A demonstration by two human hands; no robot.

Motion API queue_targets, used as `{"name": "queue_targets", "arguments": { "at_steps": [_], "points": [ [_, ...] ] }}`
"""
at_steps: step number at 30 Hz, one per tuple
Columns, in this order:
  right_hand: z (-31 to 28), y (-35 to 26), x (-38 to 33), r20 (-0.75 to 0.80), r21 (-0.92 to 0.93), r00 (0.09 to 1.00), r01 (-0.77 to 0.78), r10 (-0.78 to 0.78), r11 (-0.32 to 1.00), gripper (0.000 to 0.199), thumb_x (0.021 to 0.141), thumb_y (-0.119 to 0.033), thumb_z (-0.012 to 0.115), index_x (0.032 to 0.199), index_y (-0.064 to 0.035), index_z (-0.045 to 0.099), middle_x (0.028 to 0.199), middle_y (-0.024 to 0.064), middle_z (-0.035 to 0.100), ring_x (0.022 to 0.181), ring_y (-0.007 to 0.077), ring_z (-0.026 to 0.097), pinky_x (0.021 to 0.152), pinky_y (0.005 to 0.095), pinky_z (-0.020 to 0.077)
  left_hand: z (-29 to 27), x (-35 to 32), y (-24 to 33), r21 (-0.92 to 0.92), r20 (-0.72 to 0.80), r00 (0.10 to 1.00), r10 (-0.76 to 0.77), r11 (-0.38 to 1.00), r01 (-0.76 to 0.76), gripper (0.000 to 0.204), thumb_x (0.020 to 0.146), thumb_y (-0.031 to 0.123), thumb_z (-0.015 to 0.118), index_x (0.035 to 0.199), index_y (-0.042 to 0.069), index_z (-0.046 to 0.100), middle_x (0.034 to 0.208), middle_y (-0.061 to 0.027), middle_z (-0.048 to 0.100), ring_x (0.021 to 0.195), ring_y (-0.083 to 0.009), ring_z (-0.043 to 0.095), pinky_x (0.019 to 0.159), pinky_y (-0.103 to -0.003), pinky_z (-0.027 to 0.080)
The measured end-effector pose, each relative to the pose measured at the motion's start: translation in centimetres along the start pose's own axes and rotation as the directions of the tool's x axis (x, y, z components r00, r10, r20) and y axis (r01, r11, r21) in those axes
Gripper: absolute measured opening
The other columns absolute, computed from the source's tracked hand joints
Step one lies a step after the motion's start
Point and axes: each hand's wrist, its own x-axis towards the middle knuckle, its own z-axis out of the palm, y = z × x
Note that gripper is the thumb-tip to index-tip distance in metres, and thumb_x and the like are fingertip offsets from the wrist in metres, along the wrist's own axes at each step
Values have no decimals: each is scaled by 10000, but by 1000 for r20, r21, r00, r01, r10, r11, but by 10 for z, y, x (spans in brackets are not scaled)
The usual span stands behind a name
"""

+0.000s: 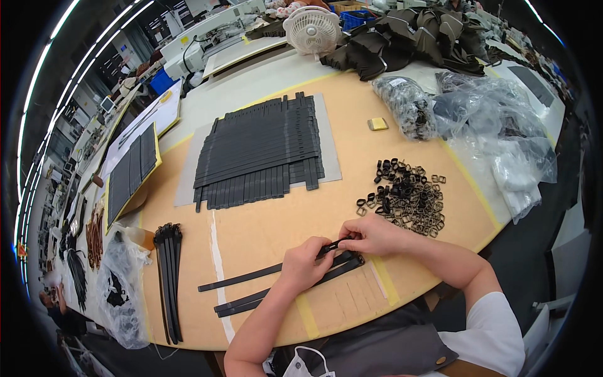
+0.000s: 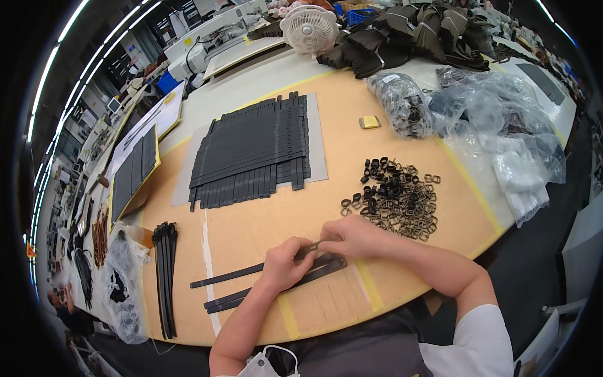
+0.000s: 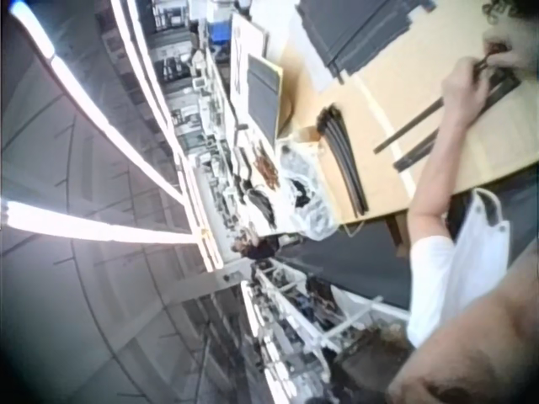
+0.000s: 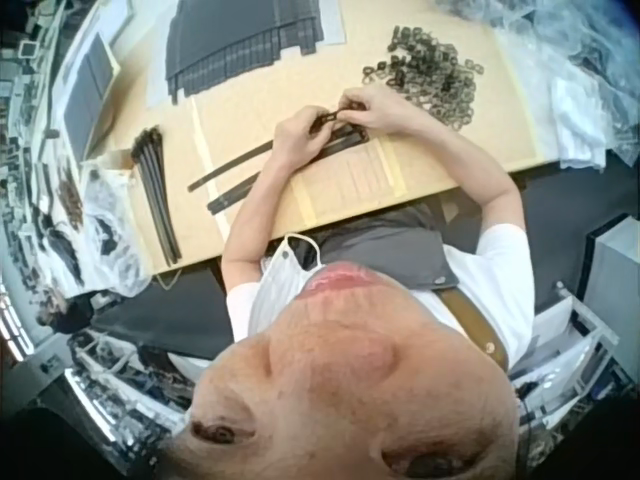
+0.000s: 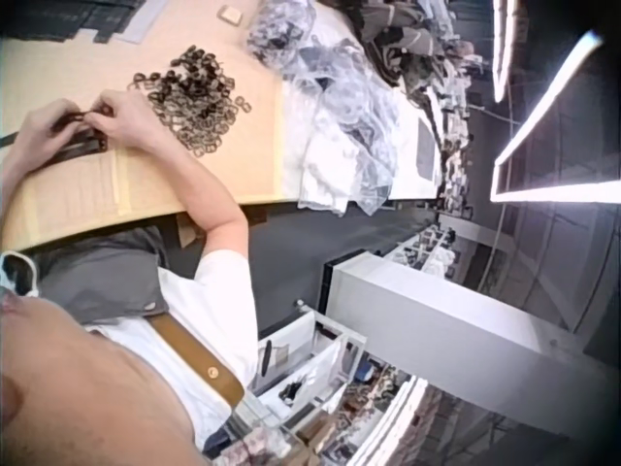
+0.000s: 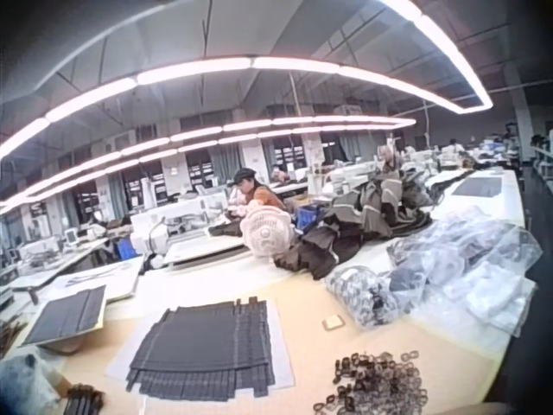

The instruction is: The person assembles black fabric straps by inserting metal buckles into the ends. They pick up a strap and a buckle, thread the buckle through the strap's loop, and place the finished unit on the table. This process is repeated continuously throughout the video.

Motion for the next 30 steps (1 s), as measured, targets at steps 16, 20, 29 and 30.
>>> {"name": "queue_targets", "arguments": {
  "at_steps": [16,20,29,30],
  "points": [
    [-17,-5,-26,-201,-23,980,9,-13,1000,250,950,-259,776,1059,-38,735,873,84,721,753,136,681,693,284,539,0,11,3,50,-21,999,44,998,-43,194,883,105,788,1044,50,696,873,-113,707,708,-248,719,619,-332,575],
    [-81,-9,-169,90,353,958,-285,271,891,201,956,-224,782,1007,-31,755,880,17,753,743,74,666,670,259,527,-5,4,6,63,-3,1000,-17,998,17,253,862,89,808,1079,27,694,953,-136,664,829,-293,682,705,-375,566],
    [214,137,-515,680,61,22,-998,733,-27,382,997,-366,698,1129,-15,773,1033,38,770,972,159,709,886,332,562,-66,-42,38,145,-2,999,37,989,-36,336,827,134,829,1124,29,712,1127,-156,681,1000,-338,656,876,-442,533],
    [237,135,-523,715,23,-24,-998,699,-58,394,993,-374,696,1141,-16,770,1052,48,768,992,169,705,899,342,556,-76,-64,45,126,7,1000,6,992,-7,300,872,106,776,1157,25,726,1188,-168,694,1052,-342,667,923,-469,540]
  ]
}}
